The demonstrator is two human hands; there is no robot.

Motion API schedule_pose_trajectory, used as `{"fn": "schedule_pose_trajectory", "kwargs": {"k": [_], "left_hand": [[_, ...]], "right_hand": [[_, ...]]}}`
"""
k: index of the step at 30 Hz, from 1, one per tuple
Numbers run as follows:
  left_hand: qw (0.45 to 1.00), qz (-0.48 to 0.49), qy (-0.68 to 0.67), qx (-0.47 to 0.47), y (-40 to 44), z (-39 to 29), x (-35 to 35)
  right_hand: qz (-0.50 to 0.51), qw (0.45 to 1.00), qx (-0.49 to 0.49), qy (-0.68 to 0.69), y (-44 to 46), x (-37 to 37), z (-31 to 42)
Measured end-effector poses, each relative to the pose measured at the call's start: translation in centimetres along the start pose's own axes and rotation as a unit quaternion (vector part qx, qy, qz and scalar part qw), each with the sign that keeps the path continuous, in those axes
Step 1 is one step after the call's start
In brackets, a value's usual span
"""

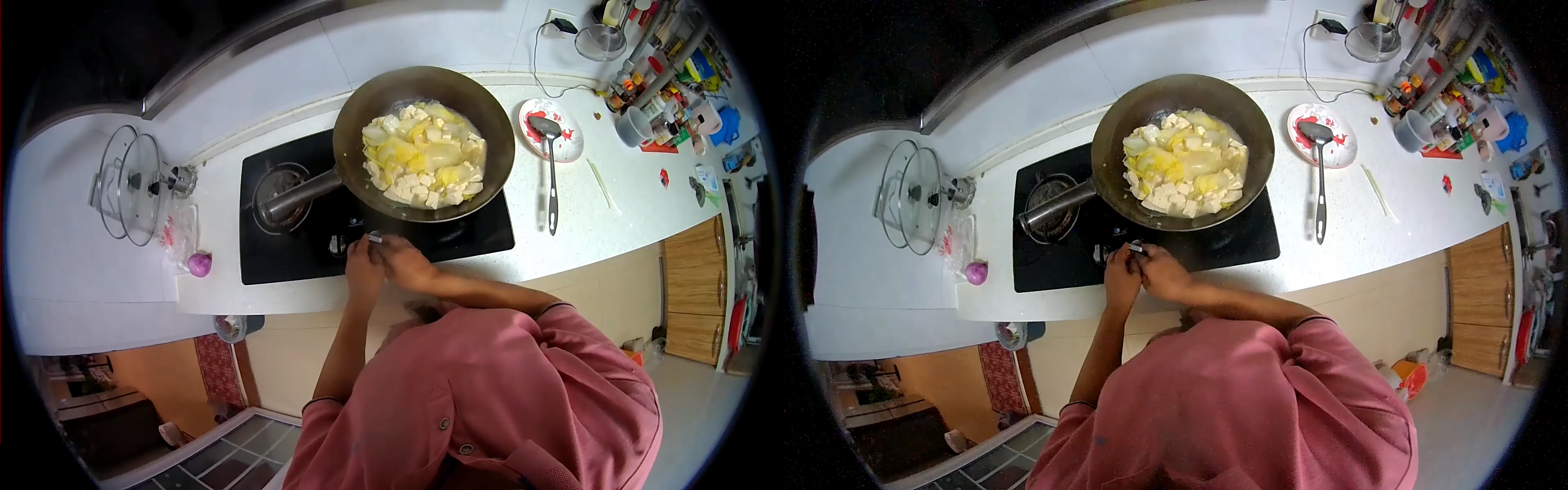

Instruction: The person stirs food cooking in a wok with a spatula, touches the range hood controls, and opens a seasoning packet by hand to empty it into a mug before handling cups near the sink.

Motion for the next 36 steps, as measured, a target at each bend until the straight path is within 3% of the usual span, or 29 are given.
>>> {"fn": "schedule_pose_trajectory", "kwargs": {"k": [5, 8, 11, 15, 18, 19, 22, 29, 33, 34, 36], "left_hand": [[1.000, 0.020, 0.001, -0.013, 0.6, -0.9, 0.9], [0.999, 0.036, 0.002, -0.036, 1.3, -0.9, 0.7], [0.997, 0.056, 0.041, -0.046, 1.5, -1.7, 0.6], [0.996, 0.070, 0.044, -0.020, 1.5, -1.3, 0.5], [0.995, -0.002, 0.084, -0.046, 0.6, -2.5, 0.2], [0.980, -0.059, 0.149, -0.117, -0.1, -3.7, 0.4], [0.980, -0.040, 0.119, -0.151, -1.2, -6.1, -1.1], [0.969, 0.096, -0.037, -0.224, -1.3, -13.8, -5.7], [0.957, 0.124, -0.086, -0.249, -1.8, -17.1, -8.7], [0.957, 0.127, -0.090, -0.247, -2.1, -17.7, -9.4], [0.957, 0.132, -0.092, -0.242, -2.4, -18.9, -10.3]], "right_hand": [[-0.012, 0.995, -0.006, 0.102, -0.3, 1.0, 0.7], [0.078, 0.971, -0.094, 0.206, -0.1, 1.3, 0.7], [0.109, 0.927, -0.099, 0.344, -0.3, -0.5, -0.9], [0.106, 0.933, -0.082, 0.335, -0.9, -2.3, -1.7], [0.103, 0.950, -0.109, 0.273, -3.2, 0.3, -2.4], [0.053, 0.964, -0.138, 0.222, -4.5, 2.7, -1.8], [-0.037, 0.948, -0.153, 0.277, -7.3, 5.6, -3.5], [-0.213, 0.912, -0.201, 0.286, -14.1, 12.9, -7.2], [-0.369, 0.897, -0.236, 0.066, -18.1, 20.9, -7.6], [-0.384, 0.884, -0.267, 0.027, -19.1, 22.3, -8.2], [-0.386, 0.882, -0.230, -0.140, -20.3, 24.4, -9.4]]}}
Point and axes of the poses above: each hand's wrist, its own y-axis towards the middle knuckle, its own x-axis out of the back of the hand, z = x × y, the point moved 6 cm from there along y, towards the middle knuckle, and after that the axes turned 8 degrees about z, right-handed, at the moved point
